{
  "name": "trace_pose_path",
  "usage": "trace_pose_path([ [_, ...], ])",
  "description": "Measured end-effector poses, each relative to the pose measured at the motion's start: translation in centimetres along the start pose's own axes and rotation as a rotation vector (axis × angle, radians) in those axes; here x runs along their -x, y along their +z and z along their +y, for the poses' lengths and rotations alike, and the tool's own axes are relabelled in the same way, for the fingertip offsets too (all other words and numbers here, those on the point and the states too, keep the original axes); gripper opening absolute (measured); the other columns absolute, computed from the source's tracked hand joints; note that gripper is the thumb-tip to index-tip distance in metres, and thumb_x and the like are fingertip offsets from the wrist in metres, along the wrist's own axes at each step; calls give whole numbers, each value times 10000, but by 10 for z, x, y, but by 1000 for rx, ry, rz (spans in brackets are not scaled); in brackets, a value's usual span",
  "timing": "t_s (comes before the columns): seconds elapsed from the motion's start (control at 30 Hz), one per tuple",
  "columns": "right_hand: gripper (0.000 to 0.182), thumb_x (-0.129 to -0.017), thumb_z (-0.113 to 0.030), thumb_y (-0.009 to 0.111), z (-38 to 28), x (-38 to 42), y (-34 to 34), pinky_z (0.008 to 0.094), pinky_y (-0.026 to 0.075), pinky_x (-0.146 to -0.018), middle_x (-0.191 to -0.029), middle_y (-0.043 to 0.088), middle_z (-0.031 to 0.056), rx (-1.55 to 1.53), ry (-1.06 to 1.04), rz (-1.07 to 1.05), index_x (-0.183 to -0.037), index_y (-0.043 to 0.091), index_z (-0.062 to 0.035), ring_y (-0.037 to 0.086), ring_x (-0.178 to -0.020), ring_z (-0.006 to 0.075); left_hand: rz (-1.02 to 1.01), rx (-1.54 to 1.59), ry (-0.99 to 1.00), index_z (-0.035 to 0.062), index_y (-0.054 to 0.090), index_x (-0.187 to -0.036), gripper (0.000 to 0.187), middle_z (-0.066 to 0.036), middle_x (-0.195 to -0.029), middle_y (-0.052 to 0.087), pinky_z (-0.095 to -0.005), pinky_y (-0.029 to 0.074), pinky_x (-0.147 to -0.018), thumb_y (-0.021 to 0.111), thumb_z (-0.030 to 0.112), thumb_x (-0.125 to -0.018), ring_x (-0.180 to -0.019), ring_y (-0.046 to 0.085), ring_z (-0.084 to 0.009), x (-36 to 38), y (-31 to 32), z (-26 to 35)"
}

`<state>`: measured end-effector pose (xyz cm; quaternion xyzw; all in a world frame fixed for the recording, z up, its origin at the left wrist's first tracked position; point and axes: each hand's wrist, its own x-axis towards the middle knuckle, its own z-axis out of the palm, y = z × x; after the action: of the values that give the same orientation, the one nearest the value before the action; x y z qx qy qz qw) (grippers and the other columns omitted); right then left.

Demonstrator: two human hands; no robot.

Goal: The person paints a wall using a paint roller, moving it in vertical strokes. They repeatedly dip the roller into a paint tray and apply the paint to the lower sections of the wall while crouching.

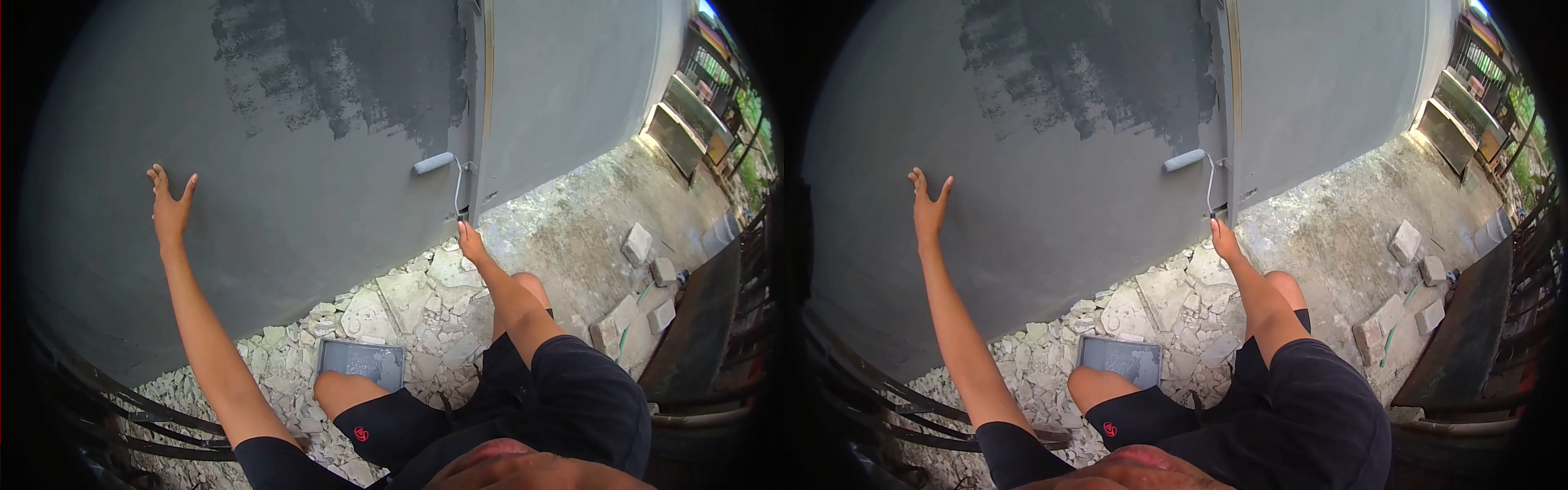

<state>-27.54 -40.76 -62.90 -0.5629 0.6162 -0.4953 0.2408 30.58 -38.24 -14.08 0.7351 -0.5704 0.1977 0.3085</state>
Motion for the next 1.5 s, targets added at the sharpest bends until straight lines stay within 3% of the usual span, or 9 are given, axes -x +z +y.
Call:
trace_pose_path([
  [0.03,435,-1098,-439,397,5,5,2,445,492,-647,-695,584,191,36,-2,-5,-1054,562,-38,628,-642,341,-5,1,4,231,118,-1652,1054,-34,-1721,117,-698,192,-1188,577,772,-872,-1548,227,-354,0,0,-1],
  [0.27,475,-1105,-436,373,-89,-43,-27,467,474,-666,-720,570,197,-3,-89,112,-981,534,-7,608,-679,362,-36,-15,-17,200,157,-1646,1044,-54,-1714,147,-651,221,-1208,585,760,-876,-1545,234,-352,6,-9,10],
  [0.43,479,-1101,-446,388,-130,-75,-52,481,473,-669,-735,577,233,-4,-113,118,-977,537,-8,602,-706,436,184,240,-88,82,271,-1610,933,-143,-1644,331,-452,361,-1192,626,625,-939,-1496,365,-317,90,5,69],
  [0.5,465,-1096,-442,397,-107,-59,-45,528,470,-698,-801,602,275,35,-85,103,-1009,545,-10,599,-794,496,110,515,-64,46,424,-1540,736,-154,-1550,482,-425,435,-1113,654,471,-985,-1358,548,-301,154,35,89],
  [0.57,450,-1087,-446,409,-71,-28,-32,583,469,-738,-877,637,319,90,-31,81,-1055,561,-23,599,-897,557,-98,721,-106,29,700,-1266,384,-129,-1190,736,-347,529,-926,659,309,-1007,-1001,727,-223,225,84,103],
  [0.7,441,-1077,-464,419,-12,30,-14,598,478,-766,-907,663,321,162,62,23,-1082,584,-55,616,-922,549,-527,870,-100,-3,762,-993,226,-112,-870,760,-305,540,-700,719,216,-953,-728,719,-181,364,164,134],
  [0.9,446,-1081,-439,436,-55,4,-36,557,474,-687,-807,652,291,205,40,71,-1013,587,-24,627,-817,529,-998,675,135,38,729,-884,257,-135,-918,751,-370,563,-712,771,291,-899,-782,743,-274,444,175,158],
  [1.1,437,-1078,-416,458,-140,-51,-59,568,445,-643,-763,615,304,130,-163,160,-988,561,-1,591,-771,548,-936,746,249,75,710,-1074,303,-159,-1263,675,-437,556,-858,739,334,-921,-1036,705,-349,452,188,168],
  [1.5,454,-1075,-428,444,3,70,1,580,491,-760,-884,657,334,305,183,-34,-1057,622,-10,623,-898,546,-988,691,304,95,689,-1192,401,-173,-1451,570,-426,493,-1032,703,409,-943,-1271,594,-370,453,186,166],
])
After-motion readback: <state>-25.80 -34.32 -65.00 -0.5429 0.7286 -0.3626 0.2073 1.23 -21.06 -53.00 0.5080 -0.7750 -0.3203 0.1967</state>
